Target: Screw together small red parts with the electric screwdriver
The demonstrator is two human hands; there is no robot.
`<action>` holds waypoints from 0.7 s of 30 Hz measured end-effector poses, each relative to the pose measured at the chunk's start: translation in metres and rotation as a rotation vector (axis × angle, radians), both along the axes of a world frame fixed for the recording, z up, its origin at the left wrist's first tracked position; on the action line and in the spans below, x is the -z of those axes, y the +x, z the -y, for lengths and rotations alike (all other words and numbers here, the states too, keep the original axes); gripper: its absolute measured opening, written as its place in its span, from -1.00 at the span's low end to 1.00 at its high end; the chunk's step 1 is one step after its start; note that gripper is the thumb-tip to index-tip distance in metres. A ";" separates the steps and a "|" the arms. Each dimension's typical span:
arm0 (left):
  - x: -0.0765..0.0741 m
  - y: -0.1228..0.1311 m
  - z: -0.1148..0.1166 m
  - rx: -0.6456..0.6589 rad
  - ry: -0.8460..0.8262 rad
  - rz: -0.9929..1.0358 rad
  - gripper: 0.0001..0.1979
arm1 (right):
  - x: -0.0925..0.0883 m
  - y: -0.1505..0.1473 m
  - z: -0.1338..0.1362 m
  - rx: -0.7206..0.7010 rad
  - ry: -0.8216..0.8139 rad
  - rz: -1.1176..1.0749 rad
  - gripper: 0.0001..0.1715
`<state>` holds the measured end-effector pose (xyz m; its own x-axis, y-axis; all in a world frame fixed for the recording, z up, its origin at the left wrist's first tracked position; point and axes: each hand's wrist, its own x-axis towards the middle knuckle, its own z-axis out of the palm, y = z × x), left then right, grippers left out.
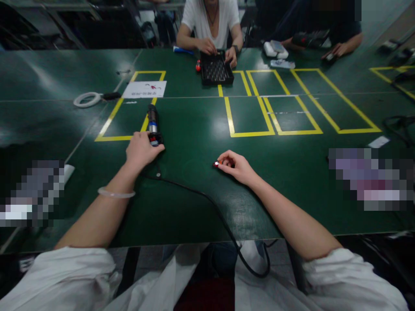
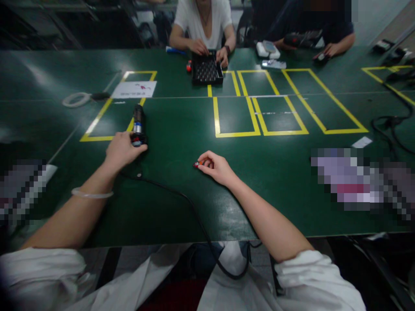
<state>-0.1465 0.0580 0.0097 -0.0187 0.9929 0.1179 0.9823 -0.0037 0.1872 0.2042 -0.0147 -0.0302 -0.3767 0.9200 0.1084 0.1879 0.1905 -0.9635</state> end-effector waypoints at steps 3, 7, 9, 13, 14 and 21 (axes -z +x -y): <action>-0.001 0.048 0.028 0.050 0.014 -0.027 -0.33 | -0.001 0.000 0.000 -0.002 -0.001 0.005 -0.71; -0.003 0.100 0.061 0.244 -0.002 0.019 -0.33 | 0.000 0.001 0.001 0.009 0.009 -0.006 -0.72; -0.004 0.120 0.074 0.332 -0.013 0.053 -0.34 | 0.000 0.001 0.001 0.013 0.012 -0.010 -0.72; -0.002 0.144 0.091 0.443 -0.021 0.120 -0.37 | -0.001 0.001 0.003 0.015 0.028 -0.017 -0.72; -0.001 0.147 0.093 0.459 -0.015 0.127 -0.38 | -0.001 0.001 0.004 0.015 0.043 -0.008 -0.73; 0.002 0.150 0.097 0.482 0.011 0.108 -0.39 | -0.003 0.002 0.004 -0.026 0.248 0.093 -0.86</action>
<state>0.0034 -0.0386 0.0076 0.4299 0.8901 0.1514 0.8432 -0.4558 0.2851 0.2064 -0.0191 -0.0274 -0.4183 0.8595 0.2937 0.2653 0.4248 -0.8655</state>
